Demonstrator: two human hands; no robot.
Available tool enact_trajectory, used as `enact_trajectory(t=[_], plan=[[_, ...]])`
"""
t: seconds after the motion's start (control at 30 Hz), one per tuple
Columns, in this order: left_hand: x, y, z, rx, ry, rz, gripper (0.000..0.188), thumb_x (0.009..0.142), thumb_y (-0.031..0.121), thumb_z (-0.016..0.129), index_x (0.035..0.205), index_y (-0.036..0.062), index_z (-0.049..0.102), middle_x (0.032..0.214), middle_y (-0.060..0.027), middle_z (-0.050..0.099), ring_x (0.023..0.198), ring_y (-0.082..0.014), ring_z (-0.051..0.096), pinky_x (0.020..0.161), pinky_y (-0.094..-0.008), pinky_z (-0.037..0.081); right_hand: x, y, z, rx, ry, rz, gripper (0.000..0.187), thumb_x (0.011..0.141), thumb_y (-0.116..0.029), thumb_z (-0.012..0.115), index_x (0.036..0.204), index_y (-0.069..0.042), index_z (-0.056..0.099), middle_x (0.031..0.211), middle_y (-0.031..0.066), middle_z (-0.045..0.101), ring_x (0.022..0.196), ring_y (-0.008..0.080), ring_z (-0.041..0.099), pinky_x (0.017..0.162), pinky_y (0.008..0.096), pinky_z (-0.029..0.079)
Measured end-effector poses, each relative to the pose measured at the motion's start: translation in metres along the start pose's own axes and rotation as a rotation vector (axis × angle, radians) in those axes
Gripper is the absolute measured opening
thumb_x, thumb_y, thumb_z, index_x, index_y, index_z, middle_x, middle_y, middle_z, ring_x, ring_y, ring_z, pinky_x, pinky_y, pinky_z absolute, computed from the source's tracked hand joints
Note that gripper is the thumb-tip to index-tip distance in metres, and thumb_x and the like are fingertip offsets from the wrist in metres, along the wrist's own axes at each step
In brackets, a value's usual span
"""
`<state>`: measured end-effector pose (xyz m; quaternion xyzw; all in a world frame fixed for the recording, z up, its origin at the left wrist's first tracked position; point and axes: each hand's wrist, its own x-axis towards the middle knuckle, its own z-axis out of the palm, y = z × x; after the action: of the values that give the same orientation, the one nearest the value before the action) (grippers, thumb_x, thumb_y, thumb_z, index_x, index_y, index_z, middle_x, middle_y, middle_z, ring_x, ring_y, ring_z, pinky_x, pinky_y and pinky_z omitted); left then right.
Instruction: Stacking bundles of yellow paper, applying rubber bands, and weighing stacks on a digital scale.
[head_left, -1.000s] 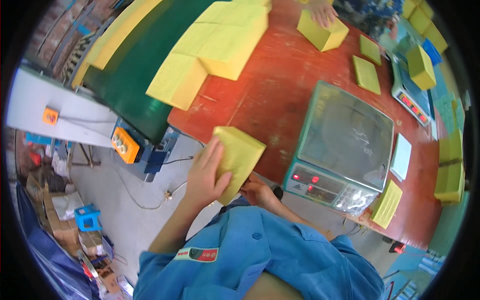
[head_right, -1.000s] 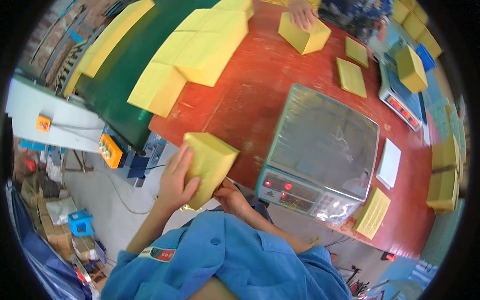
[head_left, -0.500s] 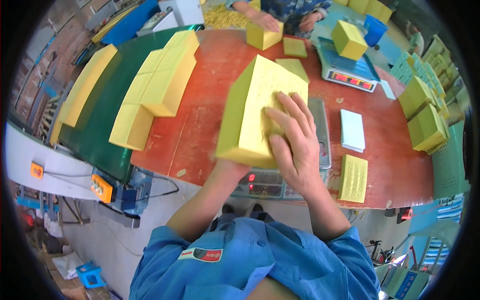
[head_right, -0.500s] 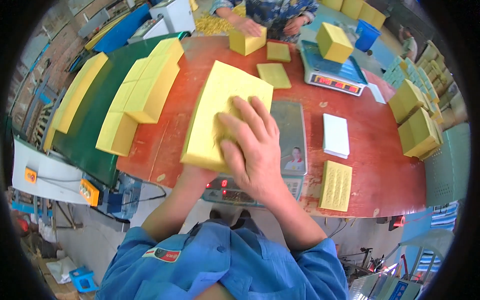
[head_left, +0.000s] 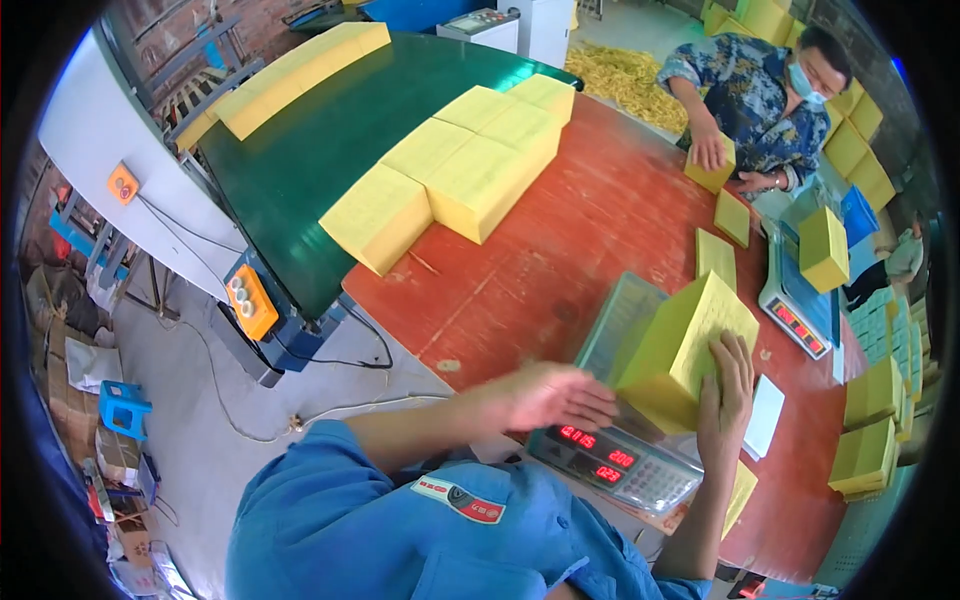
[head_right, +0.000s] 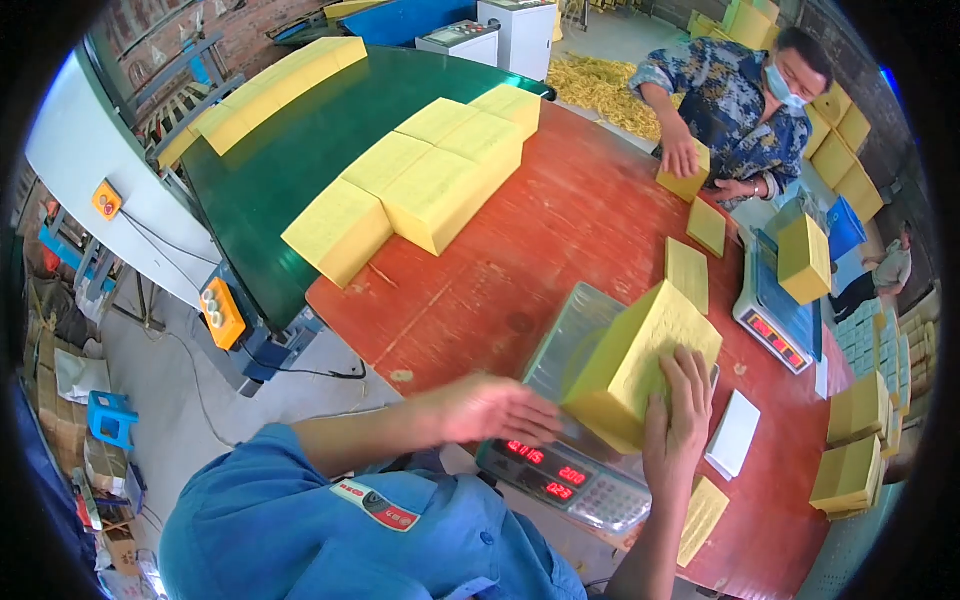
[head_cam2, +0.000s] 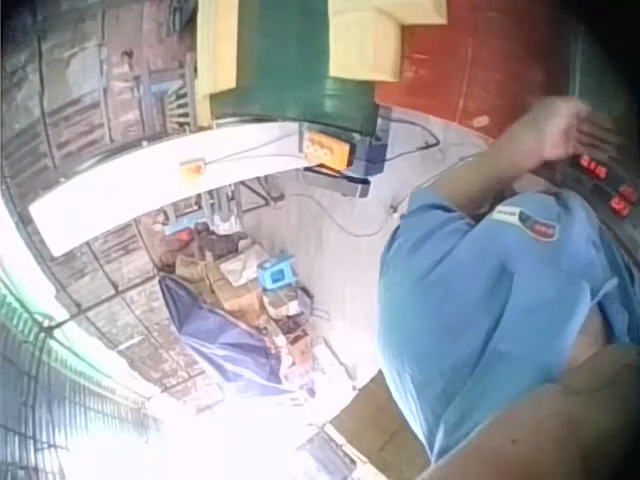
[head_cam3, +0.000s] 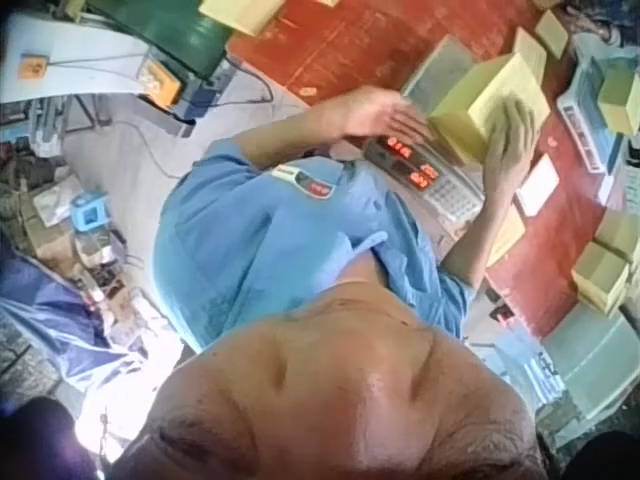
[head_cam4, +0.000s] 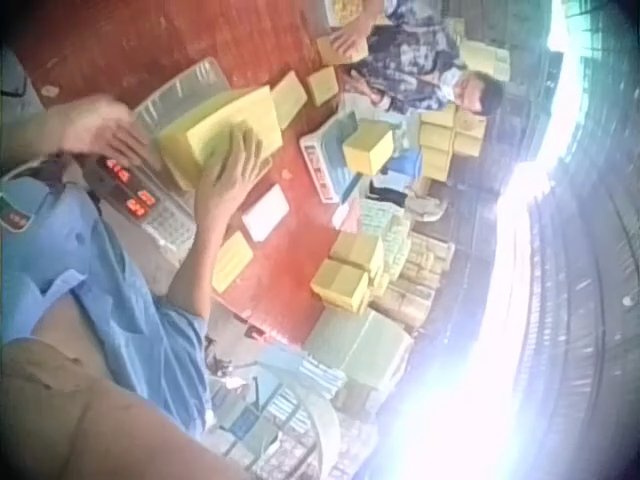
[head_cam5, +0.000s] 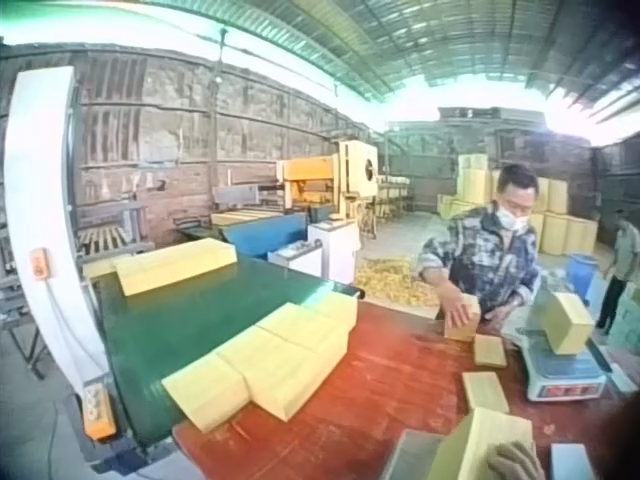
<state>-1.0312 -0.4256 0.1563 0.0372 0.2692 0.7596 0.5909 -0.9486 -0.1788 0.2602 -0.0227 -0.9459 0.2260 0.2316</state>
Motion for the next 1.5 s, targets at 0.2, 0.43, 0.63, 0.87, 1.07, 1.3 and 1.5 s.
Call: enact_trajectory(t=[0.2, 0.43, 0.63, 0.87, 1.07, 1.3, 1.5], plan=[[-0.041, 0.213, -0.086, 1.769, 1.067, 0.867, 0.051, 0.091, 0.044, 0.06, 0.115, -0.0009, 0.063, 0.117, -0.0183, 0.065, 0.112, -0.0322, 0.06, 0.095, -0.0417, 0.048, 0.018, -0.071, -0.009, -0.357, 0.067, 0.041, 0.041, 0.08, -0.002, 0.06, 0.121, -0.002, 0.062, 0.129, 0.0179, 0.061, 0.134, 0.0395, 0.045, 0.114, 0.0513, 0.029], [-0.033, 0.259, -0.154, 2.178, 1.302, 0.479, 0.097, 0.077, 0.062, 0.065, 0.143, -0.0036, 0.04, 0.149, -0.0276, 0.037, 0.145, -0.0391, 0.022, 0.118, -0.0546, 0.015, 0.171, -0.212, 0.179, 0.222, -0.035, -0.465, 0.033, 0.082, -0.008, 0.065, 0.114, -0.001, 0.063, 0.129, 0.0177, 0.059, 0.125, 0.0403, 0.051, 0.103, 0.0496, 0.041], [-0.036, 0.26, -0.123, 2.194, 0.985, 0.378, 0.09, 0.074, 0.044, 0.075, 0.143, -0.0006, 0.04, 0.151, -0.0232, 0.035, 0.143, -0.0406, 0.027, 0.12, -0.0513, 0.018, 0.278, -0.15, 0.345, 0.321, -0.138, -0.412, 0.024, 0.088, -0.008, 0.054, 0.109, -0.002, 0.064, 0.108, 0.0195, 0.067, 0.098, 0.0374, 0.064, 0.086, 0.0444, 0.051], [-0.076, 0.227, -0.124, 2.249, 0.369, 0.534, 0.08, 0.065, 0.027, 0.076, 0.133, -0.0044, 0.047, 0.138, -0.0227, 0.048, 0.139, -0.0373, 0.035, 0.116, -0.0537, 0.026, 0.215, -0.132, 0.29, 0.067, -0.36, -0.276, 0.027, 0.09, -0.026, 0.054, 0.101, -0.007, 0.069, 0.091, 0.019, 0.069, 0.086, 0.0381, 0.065, 0.08, 0.0473, 0.051], [-0.149, 0.161, -0.108, 1.978, 0.138, 0.762, 0.057, 0.069, 0.007, 0.059, 0.125, -0.0028, 0.056, 0.138, -0.0199, 0.05, 0.133, -0.0375, 0.043, 0.113, -0.0518, 0.031, 0.078, -0.142, 0.212, 0.022, -0.437, 0.011, 0.04, 0.087, -0.03, 0.065, 0.117, -0.004, 0.06, 0.099, 0.0212, 0.066, 0.09, 0.0401, 0.065, 0.079, 0.0475, 0.052], [-0.222, -0.02, -0.144, 0.08, 0.82, 0.468, 0.075, 0.092, 0.052, 0.061, 0.147, 0.0103, 0.032, 0.115, -0.009, 0.059, 0.115, -0.0219, 0.054, 0.09, -0.0428, 0.044, -0.002, -0.174, 0.194, 0.244, -0.434, 0.077, 0.055, 0.085, -0.037, 0.068, 0.125, -0.002, 0.056, 0.107, 0.0218, 0.065, 0.093, 0.0399, 0.066, 0.08, 0.0472, 0.053], [-0.183, -0.043, -0.088, 0.06, 0.689, 0.671, 0.097, 0.092, 0.057, 0.058, 0.158, 0.0141, 0.002, 0.149, -0.0188, 0.038, 0.135, -0.0295, 0.043, 0.112, -0.0435, 0.033, -0.033, -0.165, 0.187, 0.305, -0.469, 0.071, 0.047, 0.084, -0.03, 0.069, 0.119, 0.0, 0.058, 0.109, 0.0234, 0.065, 0.099, 0.0396, 0.064, 0.084, 0.045, 0.051]])
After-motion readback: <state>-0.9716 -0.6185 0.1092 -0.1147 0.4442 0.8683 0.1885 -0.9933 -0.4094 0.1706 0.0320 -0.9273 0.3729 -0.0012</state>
